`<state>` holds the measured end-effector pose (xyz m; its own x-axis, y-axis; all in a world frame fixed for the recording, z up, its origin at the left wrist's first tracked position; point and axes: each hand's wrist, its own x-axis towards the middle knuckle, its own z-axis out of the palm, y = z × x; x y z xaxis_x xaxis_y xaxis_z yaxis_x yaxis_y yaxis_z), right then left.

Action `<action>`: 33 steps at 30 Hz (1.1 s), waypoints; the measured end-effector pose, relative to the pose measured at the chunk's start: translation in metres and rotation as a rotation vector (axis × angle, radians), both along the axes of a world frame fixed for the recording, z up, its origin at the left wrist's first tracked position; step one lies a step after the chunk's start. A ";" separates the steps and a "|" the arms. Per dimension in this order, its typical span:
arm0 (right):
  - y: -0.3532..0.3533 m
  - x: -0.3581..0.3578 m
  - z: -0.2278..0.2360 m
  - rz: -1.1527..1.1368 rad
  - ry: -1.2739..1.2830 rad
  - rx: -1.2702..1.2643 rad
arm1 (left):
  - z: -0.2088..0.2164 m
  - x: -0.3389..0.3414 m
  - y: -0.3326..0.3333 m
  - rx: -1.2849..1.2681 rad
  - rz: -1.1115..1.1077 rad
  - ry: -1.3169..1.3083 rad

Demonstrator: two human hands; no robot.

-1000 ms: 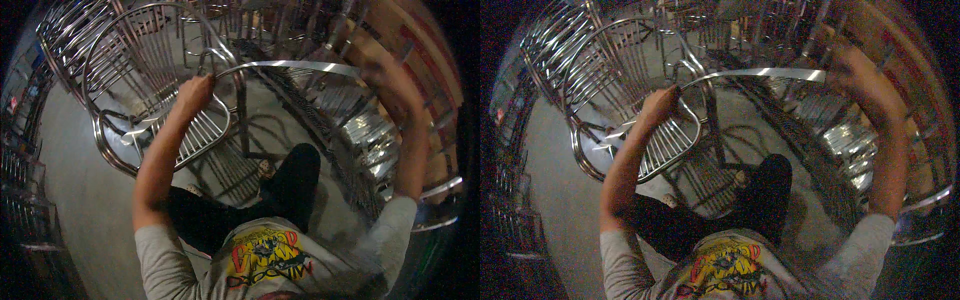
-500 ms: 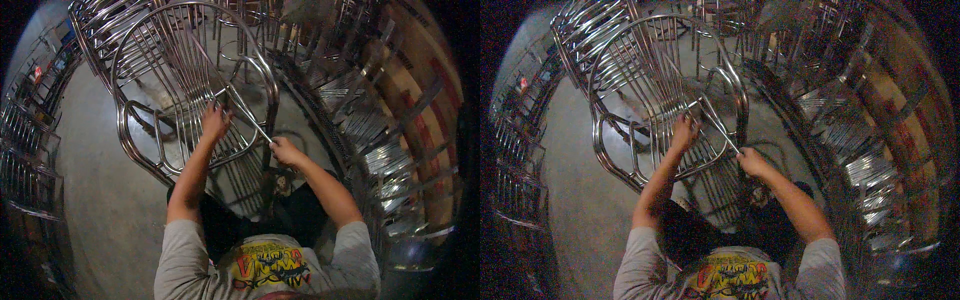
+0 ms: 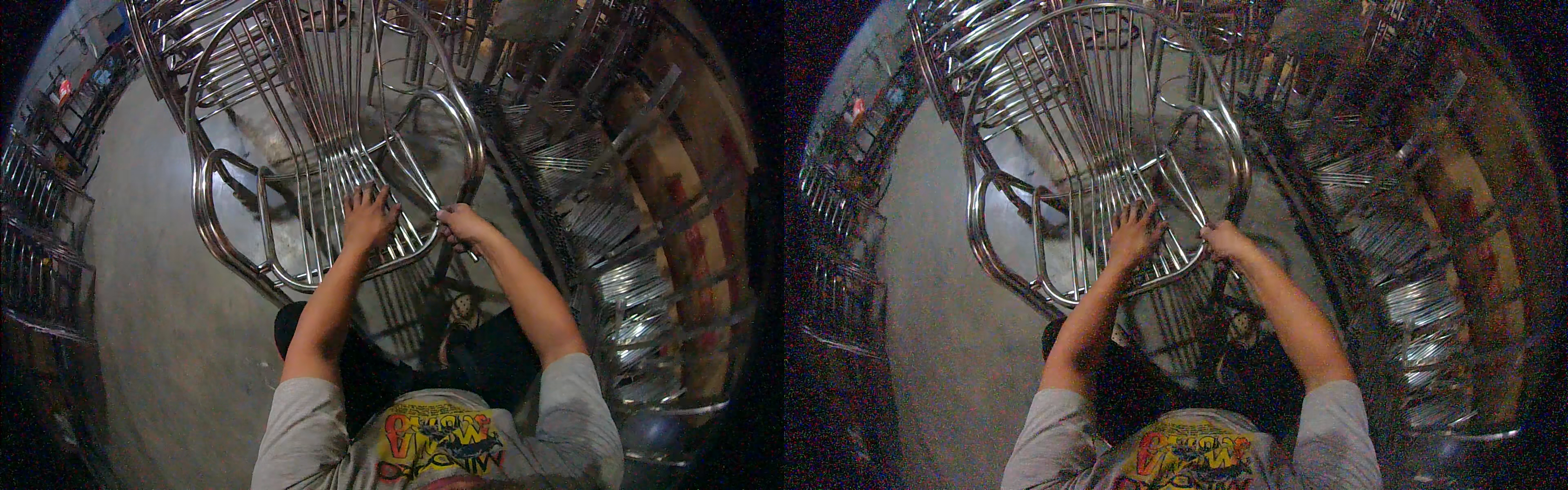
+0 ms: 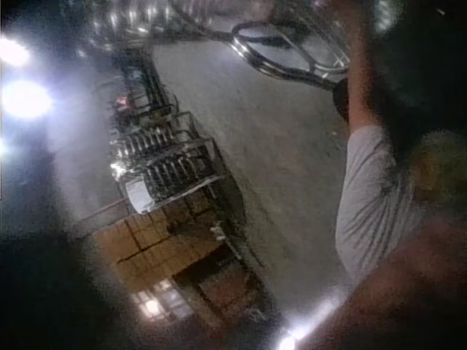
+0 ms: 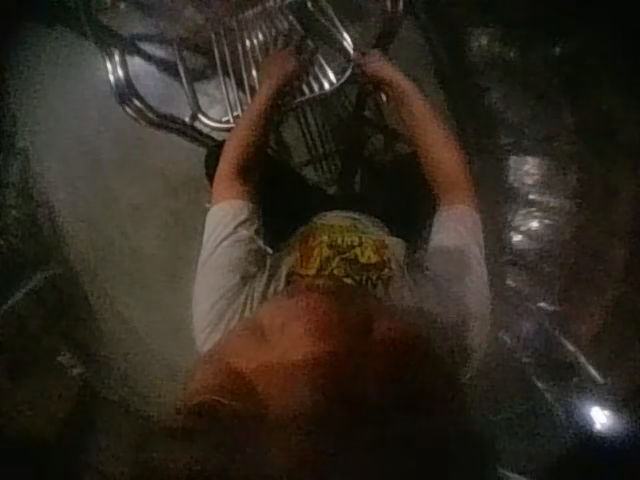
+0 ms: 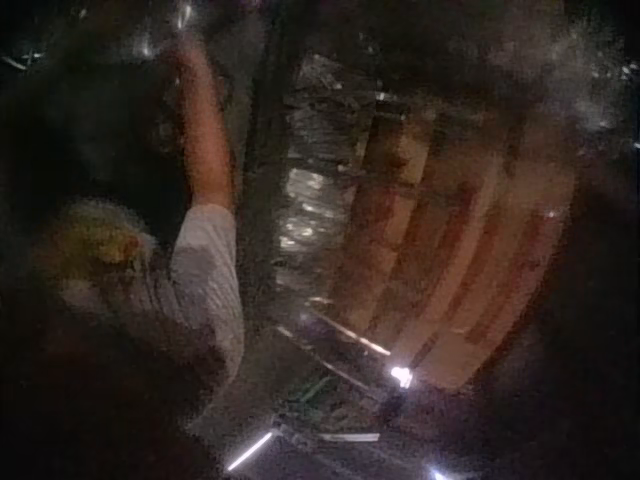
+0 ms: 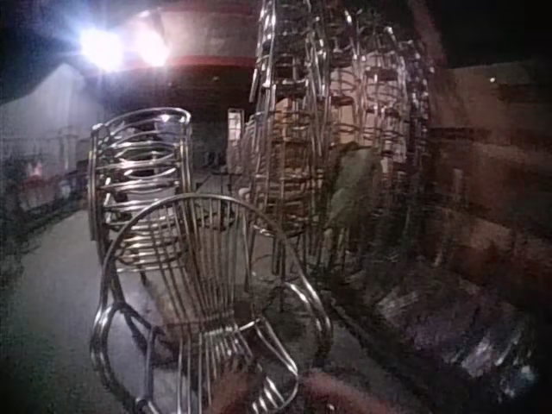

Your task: The person assembles a metal chair frame by inserting thin metal rods into the seat and backrest sections. They pick up rods from a nearby pile, insert them into the frame, and adjust the chair's position as needed.

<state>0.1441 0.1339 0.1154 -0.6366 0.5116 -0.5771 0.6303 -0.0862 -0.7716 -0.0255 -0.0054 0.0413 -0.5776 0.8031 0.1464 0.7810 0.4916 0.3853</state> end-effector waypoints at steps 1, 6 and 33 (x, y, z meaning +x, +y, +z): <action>0.000 -0.002 0.000 -0.025 -0.001 0.003 | -0.001 0.000 0.000 0.005 0.001 0.013; 0.001 -0.012 0.000 -0.047 0.040 -0.027 | -0.003 0.001 0.000 0.063 0.019 0.074; 0.027 -0.103 -0.081 0.247 -0.151 0.788 | -0.016 0.000 0.002 0.069 0.020 0.161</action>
<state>0.0406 0.1612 0.0348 -0.7279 0.6567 -0.1971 0.6615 0.5967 -0.4543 -0.0253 -0.0030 0.0252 -0.5577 0.7769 0.2924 0.8259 0.4842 0.2889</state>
